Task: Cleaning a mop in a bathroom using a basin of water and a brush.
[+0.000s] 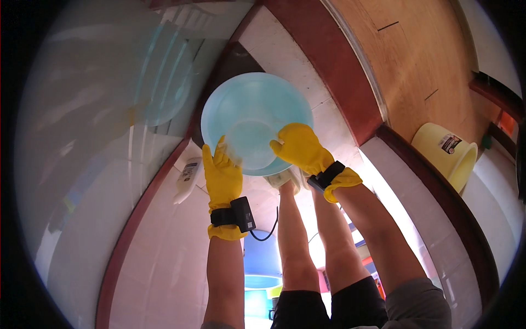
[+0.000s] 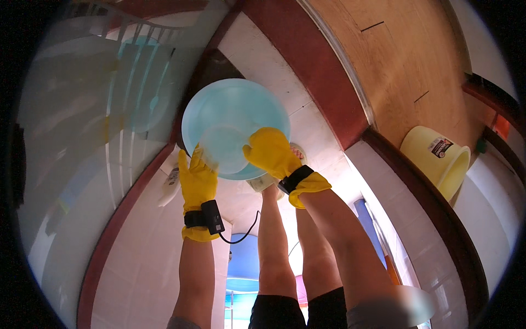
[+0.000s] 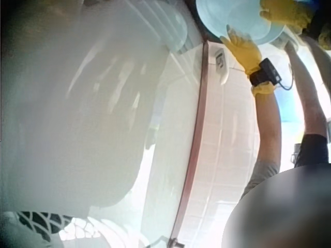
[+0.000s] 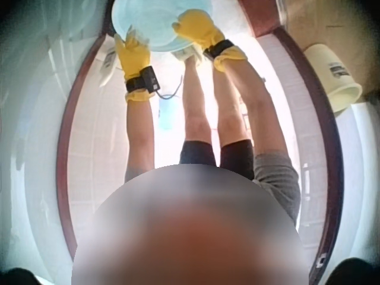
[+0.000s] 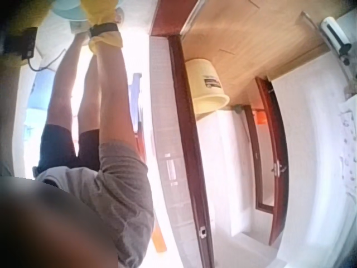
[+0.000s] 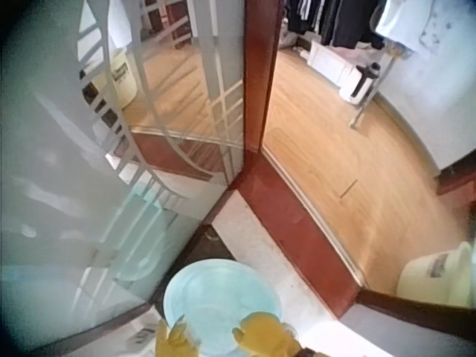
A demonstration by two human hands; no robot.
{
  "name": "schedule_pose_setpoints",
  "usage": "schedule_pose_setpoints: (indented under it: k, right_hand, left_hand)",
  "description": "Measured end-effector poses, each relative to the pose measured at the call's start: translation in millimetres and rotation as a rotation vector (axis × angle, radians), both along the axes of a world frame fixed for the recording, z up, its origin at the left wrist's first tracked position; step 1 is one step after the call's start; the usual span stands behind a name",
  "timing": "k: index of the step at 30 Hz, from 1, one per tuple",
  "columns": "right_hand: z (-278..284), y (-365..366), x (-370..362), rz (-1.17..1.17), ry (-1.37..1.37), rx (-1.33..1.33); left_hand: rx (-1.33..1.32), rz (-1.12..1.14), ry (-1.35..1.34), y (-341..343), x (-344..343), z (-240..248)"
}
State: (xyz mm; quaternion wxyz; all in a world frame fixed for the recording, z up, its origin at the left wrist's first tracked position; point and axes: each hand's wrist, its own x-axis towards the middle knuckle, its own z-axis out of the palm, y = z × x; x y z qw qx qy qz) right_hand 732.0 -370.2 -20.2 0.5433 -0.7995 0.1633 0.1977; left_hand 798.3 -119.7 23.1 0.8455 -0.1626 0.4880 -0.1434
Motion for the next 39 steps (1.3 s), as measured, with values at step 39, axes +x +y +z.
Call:
schedule_pose_setpoints:
  k: [39]
  right_hand:
    - [-36,-35,-11,-0.483,-0.043,-0.116]
  left_hand:
    - [1.593,-1.199,-0.309,1,30,-1]
